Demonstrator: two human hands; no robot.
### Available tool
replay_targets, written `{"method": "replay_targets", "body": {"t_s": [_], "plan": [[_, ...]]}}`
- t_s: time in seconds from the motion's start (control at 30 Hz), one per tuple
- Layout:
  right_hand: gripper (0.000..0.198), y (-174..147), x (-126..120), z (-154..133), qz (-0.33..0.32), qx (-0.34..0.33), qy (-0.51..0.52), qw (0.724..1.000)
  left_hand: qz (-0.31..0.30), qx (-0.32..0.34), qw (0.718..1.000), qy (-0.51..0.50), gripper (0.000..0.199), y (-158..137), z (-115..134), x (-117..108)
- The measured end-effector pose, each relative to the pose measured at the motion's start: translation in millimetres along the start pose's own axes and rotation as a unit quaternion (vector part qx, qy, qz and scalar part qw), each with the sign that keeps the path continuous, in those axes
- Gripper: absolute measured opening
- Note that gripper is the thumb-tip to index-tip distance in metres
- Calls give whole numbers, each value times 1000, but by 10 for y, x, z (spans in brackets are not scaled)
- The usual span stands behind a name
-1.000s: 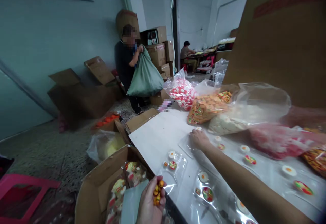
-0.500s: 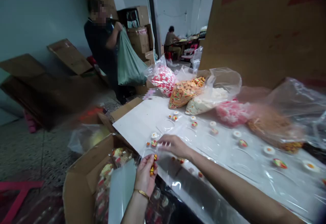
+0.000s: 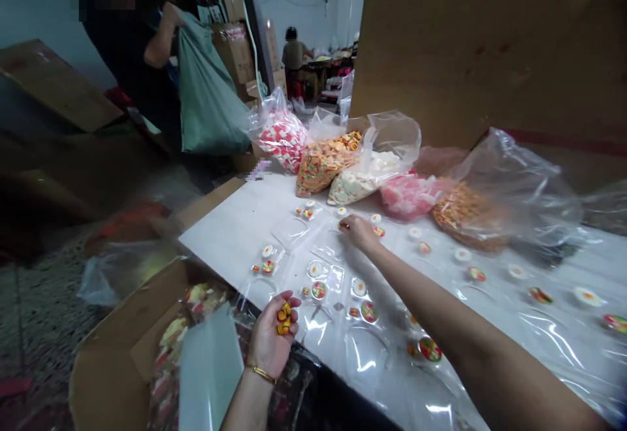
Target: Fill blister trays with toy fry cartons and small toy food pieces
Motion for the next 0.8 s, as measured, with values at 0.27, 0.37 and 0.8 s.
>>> {"method": "replay_targets", "body": {"t_s": [0.27,0.37,0.8], "plan": [[23,273,10,-161,-2,-41,-98,994,11,4,1000,5,15,-71,64,-62],[25,276,7,-202,11,-28,-124,992,12,4,1000,8,15,-84,71,-72],[24,28,23,-208,46,-87,-163,982,3,-10,1000,5,19,-74,-5,-17]]}}
Point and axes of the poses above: each hand's wrist, its own y-axis towards the middle knuckle, its own x-axis out of the palm, z = x × y, the point moved 7 cm from there along y, towards the middle knuckle, and after that the axes turned 14 degrees about x, right-handed, at the moved point
